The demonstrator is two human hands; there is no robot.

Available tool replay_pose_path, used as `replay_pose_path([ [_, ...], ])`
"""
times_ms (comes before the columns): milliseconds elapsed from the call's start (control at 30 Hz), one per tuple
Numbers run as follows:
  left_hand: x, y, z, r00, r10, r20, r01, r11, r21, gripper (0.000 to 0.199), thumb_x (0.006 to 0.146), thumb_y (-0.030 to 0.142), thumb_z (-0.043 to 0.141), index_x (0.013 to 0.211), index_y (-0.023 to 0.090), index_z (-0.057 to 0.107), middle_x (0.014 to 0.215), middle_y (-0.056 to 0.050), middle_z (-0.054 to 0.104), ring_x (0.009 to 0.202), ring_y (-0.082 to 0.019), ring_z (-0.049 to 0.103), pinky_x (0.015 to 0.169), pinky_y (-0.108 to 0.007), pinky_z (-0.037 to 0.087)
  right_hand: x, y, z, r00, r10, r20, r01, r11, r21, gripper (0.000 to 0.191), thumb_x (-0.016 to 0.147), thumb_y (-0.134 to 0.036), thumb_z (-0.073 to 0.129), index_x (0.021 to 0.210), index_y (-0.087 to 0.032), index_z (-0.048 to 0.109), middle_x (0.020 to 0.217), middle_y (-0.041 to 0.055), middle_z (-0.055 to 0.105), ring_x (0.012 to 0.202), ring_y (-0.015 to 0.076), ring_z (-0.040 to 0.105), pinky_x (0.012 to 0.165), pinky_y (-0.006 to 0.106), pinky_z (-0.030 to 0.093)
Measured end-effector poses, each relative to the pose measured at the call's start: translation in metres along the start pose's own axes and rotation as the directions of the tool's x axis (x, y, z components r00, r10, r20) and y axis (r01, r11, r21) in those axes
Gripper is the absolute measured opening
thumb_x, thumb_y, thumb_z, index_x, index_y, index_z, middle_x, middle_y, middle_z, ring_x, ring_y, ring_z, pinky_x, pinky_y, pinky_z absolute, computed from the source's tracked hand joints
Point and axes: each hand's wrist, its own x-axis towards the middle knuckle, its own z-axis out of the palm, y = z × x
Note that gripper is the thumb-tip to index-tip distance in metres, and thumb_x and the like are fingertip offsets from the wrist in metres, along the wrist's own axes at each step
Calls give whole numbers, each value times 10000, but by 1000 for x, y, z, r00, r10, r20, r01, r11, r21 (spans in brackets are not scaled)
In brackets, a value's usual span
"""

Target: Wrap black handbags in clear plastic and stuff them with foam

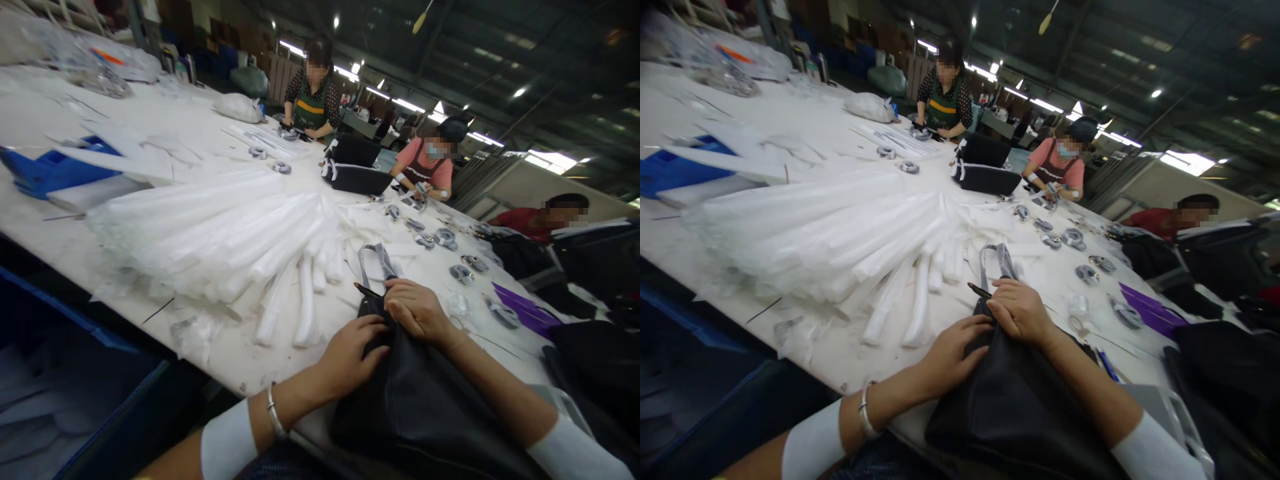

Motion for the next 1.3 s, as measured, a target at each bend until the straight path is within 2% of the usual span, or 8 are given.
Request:
replay_pose_path([
  [167, 24, -23, 29, 999, -44, 25, 42, 995, 96, 355, 900, 223, 537, 1251, 194, 580, 1361, -105, 546, 1258, -238, 497, 1089, -402, 399, 5, 7, -14, 955, 125, -268, -115, 992, 54, 485, 979, -356, 368, 539, -236, 532, 572, 19, 591, 611, 172, 612, 861, 407, 523],
  [233, 29, -31, 38, 999, -41, 33, 38, 995, 92, 372, 902, 214, 536, 1272, 190, 560, 1422, -111, 491, 1314, -238, 451, 1113, -399, 378, 6, 16, -17, 928, 263, -262, -261, 964, 45, 522, 989, -405, 339, 531, -237, 527, 600, 30, 611, 669, 182, 638, 868, 386, 512],
  [367, 32, -42, 47, 997, 59, 48, -64, 992, 105, 360, 926, 179, 477, 1274, 192, 569, 1416, -101, 506, 1407, -219, 340, 1172, -401, 294, 5, 40, -5, 838, 520, 166, -494, 852, -174, 395, 946, -456, 409, 804, -226, 696, 897, 64, 736, 915, 241, 674, 864, 363, 497],
  [467, 27, -39, 45, 991, 113, 77, -121, 988, 99, 361, 936, 152, 431, 1250, 207, 601, 1329, -91, 586, 1358, -215, 417, 1172, -392, 288, 3, 53, 6, 650, 575, 496, -462, 818, -343, 335, 877, -459, 505, 965, -224, 726, 1037, 88, 738, 974, 285, 669, 833, 373, 499],
  [567, 22, -30, 39, 976, 190, 109, -197, 978, 64, 344, 932, 165, 454, 1229, 212, 622, 1264, -87, 624, 1260, -224, 509, 1136, -363, 336, 3, 58, 6, 514, 619, 594, -383, 785, -487, 366, 841, -506, 535, 974, -223, 724, 965, 110, 741, 892, 305, 677, 735, 368, 490],
  [867, 13, -29, 45, 996, 81, -46, -70, 978, 196, 281, 918, 156, 489, 1173, 206, 596, 1184, -89, 615, 1149, -209, 534, 1054, -349, 424, -11, 60, -22, 681, 529, 505, -527, 834, -163, 343, 837, -535, 539, 810, -203, 621, 767, 2, 657, 762, 197, 591, 660, 277, 405],
  [1100, 14, -47, 48, 995, -1, 105, -26, 968, 249, 472, 952, 134, 395, 1420, 191, 420, 1488, -95, 429, 1371, -188, 398, 1157, -352, 340, -18, 72, -15, 553, 680, 482, -668, 707, -231, 209, 766, -390, 584, 728, -194, 646, 694, 1, 640, 738, 192, 581, 638, 275, 376],
  [1300, 15, -50, 40, 923, 48, 382, -124, 976, 177, 483, 995, 212, 379, 1474, 152, 362, 1546, -108, 340, 1419, -187, 335, 1195, -336, 260, -14, 70, -4, 564, 608, 560, -559, 779, -283, 290, 794, -473, 591, 766, -199, 682, 746, 31, 687, 732, 205, 606, 623, 286, 389],
])
